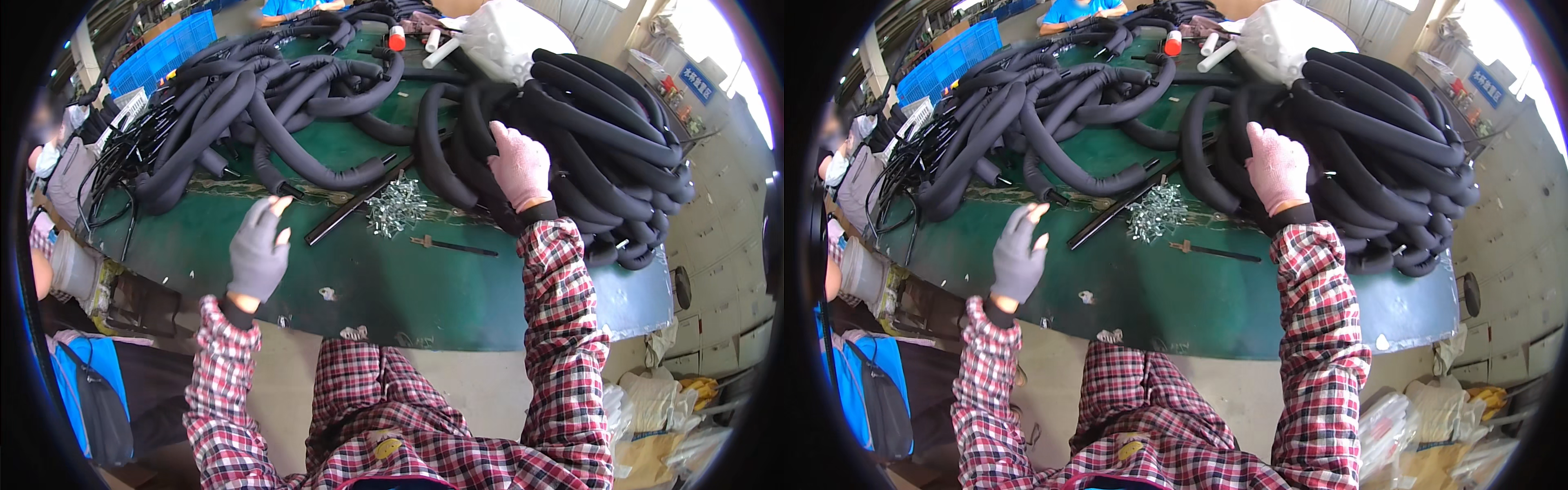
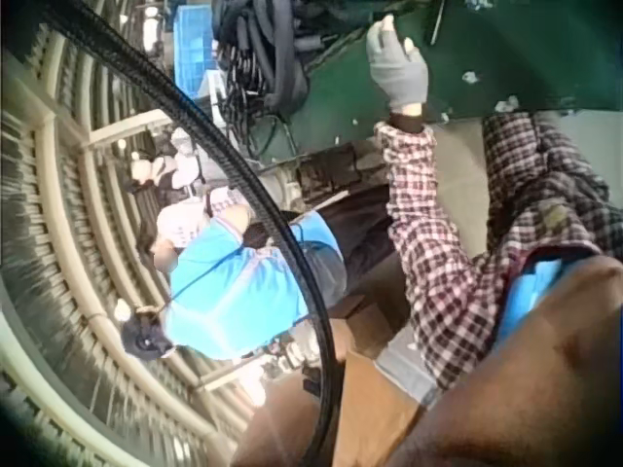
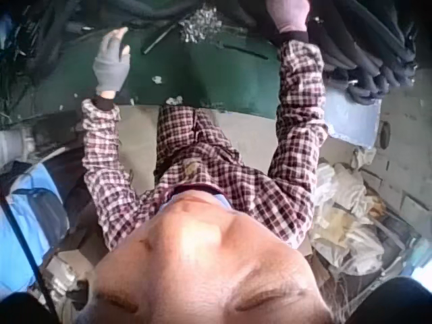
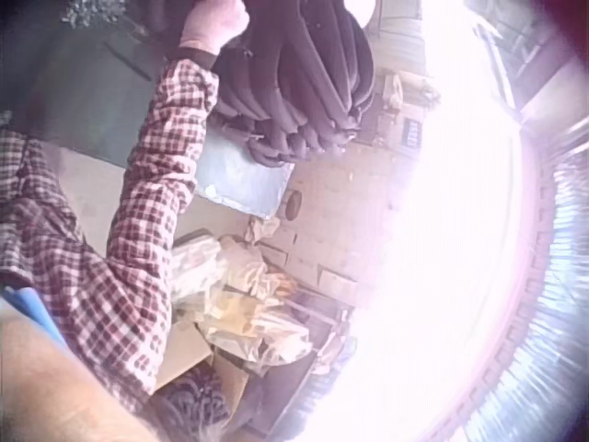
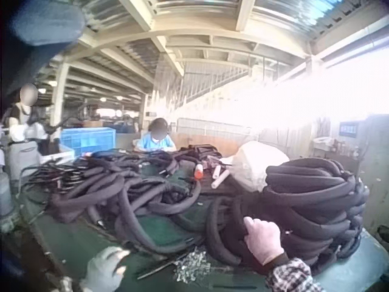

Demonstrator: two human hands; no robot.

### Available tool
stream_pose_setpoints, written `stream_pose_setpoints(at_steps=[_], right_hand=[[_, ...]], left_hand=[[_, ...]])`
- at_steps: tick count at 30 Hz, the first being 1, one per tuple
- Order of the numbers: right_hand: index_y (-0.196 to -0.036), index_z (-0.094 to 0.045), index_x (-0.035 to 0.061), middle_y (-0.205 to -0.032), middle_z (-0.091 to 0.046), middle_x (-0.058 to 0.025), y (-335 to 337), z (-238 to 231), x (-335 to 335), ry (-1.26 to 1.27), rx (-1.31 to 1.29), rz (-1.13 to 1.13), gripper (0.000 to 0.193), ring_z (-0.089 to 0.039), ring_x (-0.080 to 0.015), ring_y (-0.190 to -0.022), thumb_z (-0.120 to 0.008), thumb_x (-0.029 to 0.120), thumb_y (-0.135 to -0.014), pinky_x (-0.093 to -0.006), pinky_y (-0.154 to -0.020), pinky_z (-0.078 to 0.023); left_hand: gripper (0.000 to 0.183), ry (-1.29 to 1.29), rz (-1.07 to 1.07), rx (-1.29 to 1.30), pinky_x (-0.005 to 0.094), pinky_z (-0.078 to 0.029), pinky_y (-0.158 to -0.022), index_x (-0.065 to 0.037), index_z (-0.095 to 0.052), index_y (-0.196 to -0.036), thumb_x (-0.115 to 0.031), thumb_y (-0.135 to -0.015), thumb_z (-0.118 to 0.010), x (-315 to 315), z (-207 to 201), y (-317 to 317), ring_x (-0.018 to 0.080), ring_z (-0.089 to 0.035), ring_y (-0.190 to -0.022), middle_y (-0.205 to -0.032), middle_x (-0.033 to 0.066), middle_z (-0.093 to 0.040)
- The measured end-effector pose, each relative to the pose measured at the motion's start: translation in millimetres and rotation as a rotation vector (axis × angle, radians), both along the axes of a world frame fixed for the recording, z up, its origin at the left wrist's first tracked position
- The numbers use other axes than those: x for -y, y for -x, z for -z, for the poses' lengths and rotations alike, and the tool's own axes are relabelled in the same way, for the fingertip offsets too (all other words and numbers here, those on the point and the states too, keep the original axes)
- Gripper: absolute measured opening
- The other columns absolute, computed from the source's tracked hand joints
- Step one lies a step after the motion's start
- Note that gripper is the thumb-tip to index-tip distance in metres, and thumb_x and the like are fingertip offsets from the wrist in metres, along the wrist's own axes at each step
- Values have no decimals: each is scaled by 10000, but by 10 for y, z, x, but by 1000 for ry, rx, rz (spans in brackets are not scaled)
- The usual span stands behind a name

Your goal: The person repeatedly picks up black foam tubes and small metal clips from a green worktable, inserts the clips into the tube ends, and places the assembled pieces back on the table. The process is repeated continuously with multiple tubes and clips.

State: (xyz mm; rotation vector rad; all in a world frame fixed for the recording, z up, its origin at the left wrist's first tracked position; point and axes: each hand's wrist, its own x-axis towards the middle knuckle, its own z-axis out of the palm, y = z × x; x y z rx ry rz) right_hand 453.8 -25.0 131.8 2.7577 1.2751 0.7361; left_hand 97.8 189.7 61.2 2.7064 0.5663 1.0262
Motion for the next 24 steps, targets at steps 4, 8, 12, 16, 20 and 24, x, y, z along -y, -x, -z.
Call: stream_pose_setpoints(at_steps=[4,8,12,16,20,24], right_hand=[[-1175,-647,124,-1003,-690,-93,-134,294,-111,-100,16,-201,420,-675,-298,-938,-782,193,-783,-423,-817,-525],[-1078,-676,111,-988,-678,-71,-256,496,-48,-300,1,-304,305,-659,-291,-949,-764,164,-790,-420,-844,-512],[-1127,-670,83,-1066,-679,-102,-114,355,60,-426,-29,-324,361,-652,-321,-1003,-767,132,-783,-416,-896,-510],[-1149,-676,58,-1096,-689,-114,265,238,163,-675,-61,-416,390,-657,-322,-1038,-761,79,-769,-398,-925,-514],[-1155,-683,35,-1090,-701,-106,862,142,228,-851,-623,-535,333,-693,-231,-996,-738,38,-826,-331,-917,-531],[-1420,-496,-28,-1223,-676,-105,1318,-108,154,-1007,-1417,-977,490,-644,-141,-1026,-599,244,-1026,-281,-891,-529]], left_hand=[[652,-279,109,-268,445,-394,-1104,-96,-548,-1408,-39,-773,-688,-406,130,-730,301,-537,-1266,-1330,116,-579],[458,-464,3,-669,491,-255,-1201,-129,-608,-1326,-125,-869,-586,-685,412,-1265,219,-555,-1204,-1158,37,-638],[286,-396,92,-414,449,-336,-1139,-146,-655,-1100,-133,-814,-644,-628,54,-1254,245,-608,-1076,-1051,58,-654],[547,-99,-46,127,428,-477,-1033,-31,-602,-1297,-32,-760,-709,-588,-768,-637,352,-629,-1146,-1177,177,-679],[661,138,-13,183,366,-493,-1012,41,-507,-1401,-30,-792,-754,-467,-1329,87,288,-647,-1157,-1227,223,-655],[528,102,63,54,390,-502,-976,-27,-608,-1253,38,-743,-731,156,-1653,607,344,-649,-1109,-1164,184,-671]])
